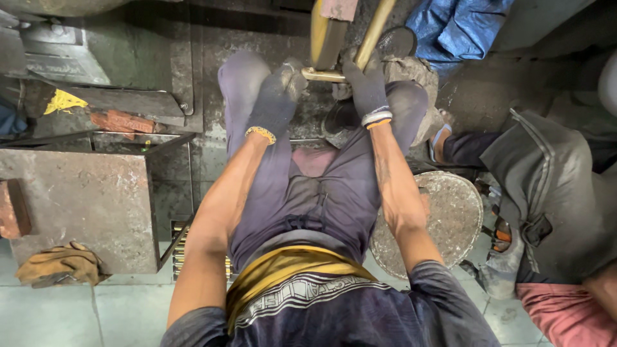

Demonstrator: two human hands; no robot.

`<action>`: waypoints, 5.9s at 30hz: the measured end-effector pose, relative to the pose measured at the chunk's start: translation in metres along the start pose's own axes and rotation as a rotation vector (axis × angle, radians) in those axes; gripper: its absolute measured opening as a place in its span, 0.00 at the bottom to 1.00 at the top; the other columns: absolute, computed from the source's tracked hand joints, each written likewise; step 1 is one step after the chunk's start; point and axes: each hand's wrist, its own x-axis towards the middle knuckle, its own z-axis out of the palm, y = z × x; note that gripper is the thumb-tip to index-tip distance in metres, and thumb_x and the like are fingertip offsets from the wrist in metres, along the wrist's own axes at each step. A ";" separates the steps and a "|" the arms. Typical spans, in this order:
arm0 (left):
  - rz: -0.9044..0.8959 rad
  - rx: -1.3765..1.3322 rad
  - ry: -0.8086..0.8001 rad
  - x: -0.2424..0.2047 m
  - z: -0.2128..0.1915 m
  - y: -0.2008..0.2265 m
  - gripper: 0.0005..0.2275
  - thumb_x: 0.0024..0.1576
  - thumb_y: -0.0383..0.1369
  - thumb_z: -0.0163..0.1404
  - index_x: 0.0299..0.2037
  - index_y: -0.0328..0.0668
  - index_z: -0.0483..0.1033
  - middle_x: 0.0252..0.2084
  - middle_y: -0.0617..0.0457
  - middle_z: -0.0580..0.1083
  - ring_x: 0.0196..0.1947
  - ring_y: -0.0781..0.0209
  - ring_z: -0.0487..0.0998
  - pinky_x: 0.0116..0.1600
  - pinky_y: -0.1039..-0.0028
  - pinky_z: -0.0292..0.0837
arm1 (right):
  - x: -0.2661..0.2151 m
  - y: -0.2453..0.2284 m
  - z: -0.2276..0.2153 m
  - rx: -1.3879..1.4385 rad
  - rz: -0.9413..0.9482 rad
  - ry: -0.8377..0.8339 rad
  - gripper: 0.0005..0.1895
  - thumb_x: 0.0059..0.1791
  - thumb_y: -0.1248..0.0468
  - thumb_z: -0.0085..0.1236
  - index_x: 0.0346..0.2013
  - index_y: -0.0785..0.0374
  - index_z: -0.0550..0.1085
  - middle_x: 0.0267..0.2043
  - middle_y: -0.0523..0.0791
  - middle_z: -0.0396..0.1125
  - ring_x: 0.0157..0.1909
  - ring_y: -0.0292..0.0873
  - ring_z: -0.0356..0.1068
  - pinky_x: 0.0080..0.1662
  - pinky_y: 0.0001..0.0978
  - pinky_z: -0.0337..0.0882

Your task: The person sits on the floor and uses a bench grinder to smooth the edges of brass-colored metal rods. They hold the rods with gloved hands, rotating them to grind different sections against the spinning wheel.

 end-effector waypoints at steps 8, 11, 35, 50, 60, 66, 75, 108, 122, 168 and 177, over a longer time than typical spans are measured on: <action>-0.053 0.103 -0.012 0.007 0.001 -0.003 0.08 0.66 0.33 0.45 0.41 0.35 0.73 0.33 0.44 0.75 0.33 0.53 0.77 0.41 0.65 0.71 | 0.002 -0.021 0.007 0.018 0.150 -0.098 0.06 0.56 0.64 0.49 0.39 0.65 0.67 0.16 0.42 0.59 0.15 0.39 0.62 0.19 0.31 0.61; -0.094 0.103 -0.033 0.005 0.000 -0.009 0.09 0.67 0.33 0.46 0.40 0.35 0.74 0.31 0.45 0.75 0.32 0.55 0.77 0.41 0.66 0.71 | 0.006 -0.017 0.006 -0.026 0.133 -0.100 0.06 0.55 0.64 0.49 0.38 0.65 0.67 0.15 0.42 0.59 0.14 0.39 0.59 0.18 0.32 0.58; -0.196 -0.389 -0.158 0.006 -0.006 -0.022 0.11 0.65 0.32 0.49 0.54 0.38 0.77 0.46 0.56 0.79 0.42 0.70 0.80 0.46 0.76 0.82 | -0.030 0.017 -0.021 -0.473 -0.143 0.100 0.08 0.52 0.66 0.67 0.35 0.69 0.78 0.32 0.43 0.72 0.35 0.36 0.71 0.40 0.30 0.72; 0.028 -0.274 -0.114 0.013 0.019 -0.044 0.07 0.67 0.29 0.49 0.43 0.33 0.79 0.36 0.55 0.78 0.36 0.71 0.74 0.42 0.76 0.72 | -0.036 0.017 -0.020 0.165 -0.056 0.090 0.09 0.48 0.74 0.58 0.41 0.64 0.69 0.38 0.44 0.68 0.36 0.39 0.74 0.40 0.34 0.82; -0.063 -0.303 -0.095 0.021 0.031 -0.059 0.08 0.65 0.30 0.50 0.39 0.33 0.79 0.32 0.54 0.79 0.32 0.71 0.76 0.38 0.75 0.73 | -0.061 -0.015 -0.007 0.038 0.033 0.080 0.06 0.53 0.69 0.54 0.42 0.68 0.69 0.31 0.45 0.70 0.32 0.38 0.72 0.34 0.27 0.72; -0.072 -0.326 -0.112 0.028 0.031 -0.074 0.09 0.65 0.31 0.48 0.38 0.33 0.77 0.31 0.53 0.79 0.30 0.67 0.78 0.37 0.73 0.75 | -0.053 -0.023 -0.003 0.238 0.158 -0.005 0.06 0.52 0.67 0.53 0.40 0.69 0.69 0.24 0.47 0.68 0.21 0.38 0.67 0.24 0.27 0.65; -0.105 -0.094 -0.099 0.024 0.018 -0.057 0.11 0.67 0.35 0.48 0.43 0.32 0.77 0.32 0.50 0.78 0.31 0.62 0.77 0.38 0.71 0.73 | -0.047 -0.023 0.003 0.122 0.161 0.063 0.08 0.54 0.65 0.56 0.39 0.70 0.72 0.27 0.46 0.69 0.21 0.36 0.66 0.23 0.26 0.63; 0.337 -0.129 -0.592 0.001 0.013 0.059 0.11 0.66 0.36 0.50 0.50 0.37 0.80 0.46 0.46 0.80 0.44 0.56 0.78 0.52 0.68 0.74 | -0.226 -0.019 0.047 -0.644 -0.424 0.401 0.16 0.46 0.65 0.70 0.44 0.67 0.74 0.36 0.47 0.69 0.37 0.47 0.69 0.41 0.41 0.69; 0.331 -0.060 -0.599 0.010 0.021 0.047 0.15 0.65 0.40 0.51 0.51 0.35 0.79 0.43 0.45 0.80 0.41 0.58 0.79 0.48 0.67 0.75 | -0.247 0.014 -0.078 -0.527 -0.186 0.488 0.10 0.55 0.61 0.58 0.46 0.63 0.73 0.39 0.45 0.68 0.40 0.43 0.69 0.43 0.36 0.71; -0.029 -0.088 -0.077 -0.040 -0.051 0.003 0.13 0.67 0.35 0.52 0.55 0.33 0.76 0.42 0.55 0.79 0.40 0.66 0.79 0.44 0.76 0.77 | -0.069 0.036 -0.013 -0.789 -0.373 -0.032 0.18 0.55 0.58 0.55 0.53 0.68 0.75 0.52 0.58 0.71 0.57 0.61 0.68 0.60 0.49 0.65; -0.227 -0.369 -0.167 -0.013 -0.056 -0.026 0.13 0.67 0.36 0.46 0.53 0.33 0.74 0.40 0.53 0.79 0.36 0.70 0.78 0.43 0.75 0.80 | -0.022 0.075 -0.020 -1.191 -0.631 -0.200 0.12 0.58 0.61 0.51 0.49 0.61 0.78 0.48 0.57 0.72 0.52 0.62 0.70 0.55 0.54 0.67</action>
